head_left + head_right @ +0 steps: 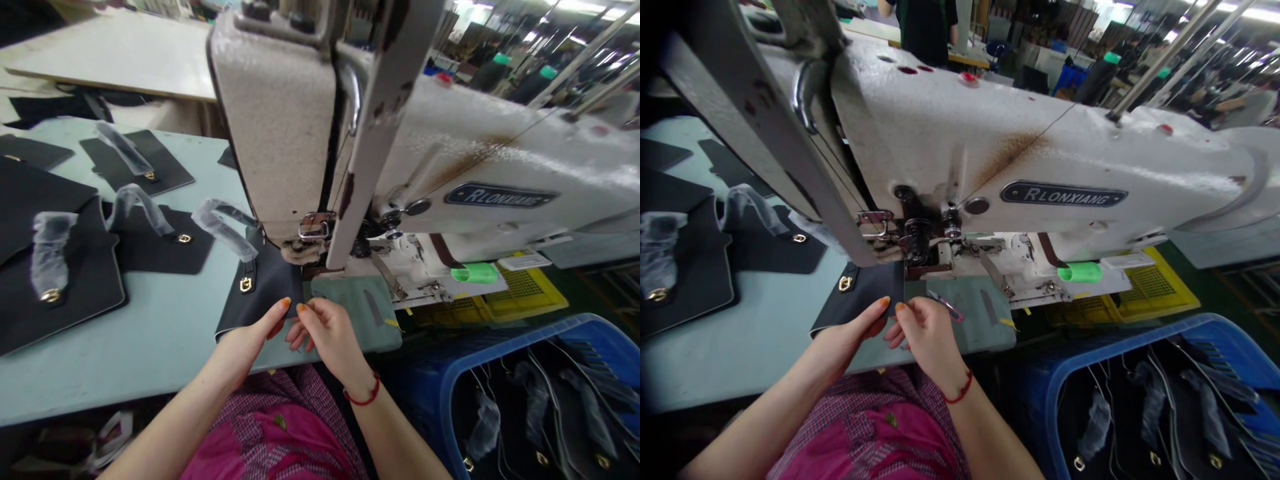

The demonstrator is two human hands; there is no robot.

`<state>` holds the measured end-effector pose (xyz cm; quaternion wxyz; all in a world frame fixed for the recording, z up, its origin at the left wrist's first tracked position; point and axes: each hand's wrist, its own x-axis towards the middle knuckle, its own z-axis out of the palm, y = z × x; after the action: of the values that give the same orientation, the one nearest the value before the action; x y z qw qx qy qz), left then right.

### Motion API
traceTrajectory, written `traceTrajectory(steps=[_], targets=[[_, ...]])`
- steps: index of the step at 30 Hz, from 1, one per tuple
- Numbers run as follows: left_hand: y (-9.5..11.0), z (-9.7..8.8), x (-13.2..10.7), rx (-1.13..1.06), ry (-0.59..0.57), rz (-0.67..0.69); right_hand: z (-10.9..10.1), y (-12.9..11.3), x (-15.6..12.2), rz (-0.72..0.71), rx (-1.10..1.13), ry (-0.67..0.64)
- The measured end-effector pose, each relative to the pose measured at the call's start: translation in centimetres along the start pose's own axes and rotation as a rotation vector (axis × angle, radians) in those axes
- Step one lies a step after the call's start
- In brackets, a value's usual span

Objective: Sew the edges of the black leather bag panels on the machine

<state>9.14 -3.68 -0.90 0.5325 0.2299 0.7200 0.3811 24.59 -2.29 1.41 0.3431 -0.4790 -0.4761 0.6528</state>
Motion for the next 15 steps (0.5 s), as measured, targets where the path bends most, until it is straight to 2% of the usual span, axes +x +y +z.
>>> traceTrajectory(steps=[2, 8, 12, 15], targets=[[0.10, 0.16, 0.00, -0.061, -0.053, -0.089, 0.37, 0.08, 0.30, -0.036, 0.008, 0.021], [-0.07, 0.10, -0.29, -0.277, -0.151, -0.124, 0.72, 0.17, 0.27, -0.053, 0.088, 0.060], [-0.36, -0.11, -0.21, -0.265, -0.150, -0.127, 0.77, 0.06, 0.21, -0.069, 0.104, 0.068], [-0.20, -0.02, 0.19, -0.235, -0.159, -0.074, 0.74, -0.16, 0.56, -0.083, 0.102, 0.090]])
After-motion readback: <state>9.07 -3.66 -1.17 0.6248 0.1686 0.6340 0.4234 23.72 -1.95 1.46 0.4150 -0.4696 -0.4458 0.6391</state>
